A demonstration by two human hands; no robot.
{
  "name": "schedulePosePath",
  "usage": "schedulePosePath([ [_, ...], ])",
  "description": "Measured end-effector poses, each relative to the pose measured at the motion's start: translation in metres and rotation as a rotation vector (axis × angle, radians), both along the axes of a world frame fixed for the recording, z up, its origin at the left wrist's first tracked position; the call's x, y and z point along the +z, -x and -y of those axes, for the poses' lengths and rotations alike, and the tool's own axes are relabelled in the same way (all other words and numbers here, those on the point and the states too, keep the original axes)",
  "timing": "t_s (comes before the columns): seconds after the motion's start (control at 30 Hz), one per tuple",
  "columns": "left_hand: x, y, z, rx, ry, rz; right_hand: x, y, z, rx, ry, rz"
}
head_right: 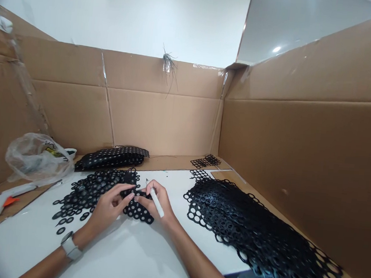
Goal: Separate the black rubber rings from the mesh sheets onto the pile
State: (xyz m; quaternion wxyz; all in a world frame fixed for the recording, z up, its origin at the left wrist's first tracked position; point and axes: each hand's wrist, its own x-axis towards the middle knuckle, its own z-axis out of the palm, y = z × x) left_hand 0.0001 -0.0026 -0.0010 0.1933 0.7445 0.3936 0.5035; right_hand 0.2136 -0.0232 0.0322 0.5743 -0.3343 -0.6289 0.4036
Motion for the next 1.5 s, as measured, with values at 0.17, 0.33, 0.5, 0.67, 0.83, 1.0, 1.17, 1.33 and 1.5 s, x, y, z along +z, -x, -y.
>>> schedulePosePath([
  [0.17, -0.007, -0.009, 0.002, -0.102, 0.166, 0.068, -0.002, 0.007, 0.004, 0.013, -0.032, 0.024],
  [0.33, -0.015, -0.001, -0.013, 0.006, 0.221, 0.161, -0.005, 0.009, 0.003, 0.002, -0.025, 0.047],
  [0.5, -0.004, 0.031, -0.033, 0.262, 0.111, 0.216, -0.001, -0.002, 0.005, 0.089, -0.008, 0.080],
  [0.67, 0.007, 0.039, -0.028, 0.321, -0.030, 0.131, -0.001, -0.006, 0.002, 0.132, 0.049, 0.034],
  [0.83, 0.010, 0.010, -0.005, 0.188, -0.106, 0.118, -0.008, -0.001, -0.007, 0.003, 0.105, -0.078],
  [1.0, 0.011, -0.015, 0.014, -0.020, -0.003, 0.118, -0.006, 0.004, -0.006, 0.023, 0.101, -0.123],
  [1.17, 0.004, -0.014, 0.007, -0.052, 0.169, 0.254, -0.005, 0.010, 0.001, 0.060, 0.106, -0.092],
  [1.33, -0.005, -0.003, -0.009, 0.022, 0.297, 0.393, -0.003, 0.014, 0.003, 0.046, 0.107, -0.055],
  [1.5, -0.009, 0.001, -0.018, 0.122, 0.329, 0.465, -0.002, 0.011, 0.004, 0.052, 0.080, 0.009],
])
